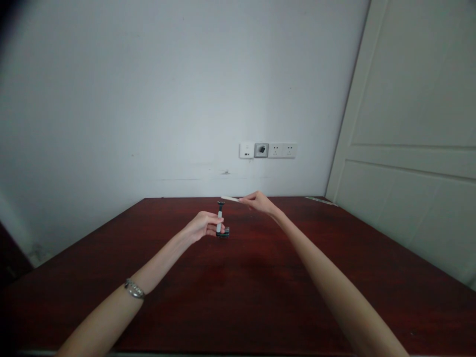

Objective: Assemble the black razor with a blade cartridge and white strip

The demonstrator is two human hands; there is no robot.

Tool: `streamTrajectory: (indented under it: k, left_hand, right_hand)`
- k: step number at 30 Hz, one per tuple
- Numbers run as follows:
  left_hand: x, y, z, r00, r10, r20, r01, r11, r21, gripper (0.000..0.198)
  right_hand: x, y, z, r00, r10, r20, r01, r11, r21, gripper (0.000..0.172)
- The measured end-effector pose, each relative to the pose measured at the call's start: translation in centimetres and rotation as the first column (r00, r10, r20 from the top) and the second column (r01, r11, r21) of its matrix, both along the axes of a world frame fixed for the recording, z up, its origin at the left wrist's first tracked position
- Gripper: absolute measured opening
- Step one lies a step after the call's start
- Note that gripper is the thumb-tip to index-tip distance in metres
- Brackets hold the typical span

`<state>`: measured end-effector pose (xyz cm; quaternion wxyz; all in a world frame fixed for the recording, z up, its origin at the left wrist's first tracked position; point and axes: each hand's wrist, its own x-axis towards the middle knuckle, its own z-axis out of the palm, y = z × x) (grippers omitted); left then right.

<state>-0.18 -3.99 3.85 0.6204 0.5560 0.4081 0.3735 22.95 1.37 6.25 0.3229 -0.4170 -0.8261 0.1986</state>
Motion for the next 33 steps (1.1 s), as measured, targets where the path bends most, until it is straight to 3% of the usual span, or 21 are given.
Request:
streamTrajectory:
  k: [2,7,13,17,25,33]
  left_hand:
    - [0.1,-0.1,0.1,1.0,0.006,-0.006,-0.006,1.0,-0.002,0.013]
    - [-0.1,0.2,-0.1,1.0,0.001,-0.019,-0.001,1.0,0.004,0.015]
    - [-0.4,1.0,-0.7,0.999,0.039,-0.022,-0.037,0.995,0.097,0.017]
    - [-0.2,1.5,-0.6,0.994,0.095,-0.056,-0.084,0.981,0.177,0.016]
    - [0.6,2.1,-0.8,0.986,0.158,-0.058,-0.136,0.949,0.283,0.011]
    - [1.1,3.1,-2.8,0.985,0.171,0.039,-0.174,0.922,0.346,0.013]
  right_hand:
    - [0.1,0.2,-0.1,1.0,0.014,0.015,-0.014,1.0,-0.014,0.053]
    - [0.6,0.7,-0.3,0.992,-0.118,-0.044,0.12,0.992,0.048,0.055]
    - [1.0,-0.3,-0.3,0.993,-0.037,-0.112,0.014,0.98,-0.196,0.052]
    - [1.0,-1.0,-0.7,0.978,-0.028,-0.207,-0.028,0.965,-0.26,0.05]
    - [0.7,-1.3,-3.4,0.919,-0.143,-0.366,0.03,0.954,-0.299,0.038]
    - [0.1,-1.8,-5.8,0.932,-0.206,-0.298,0.113,0.947,-0.3,0.028]
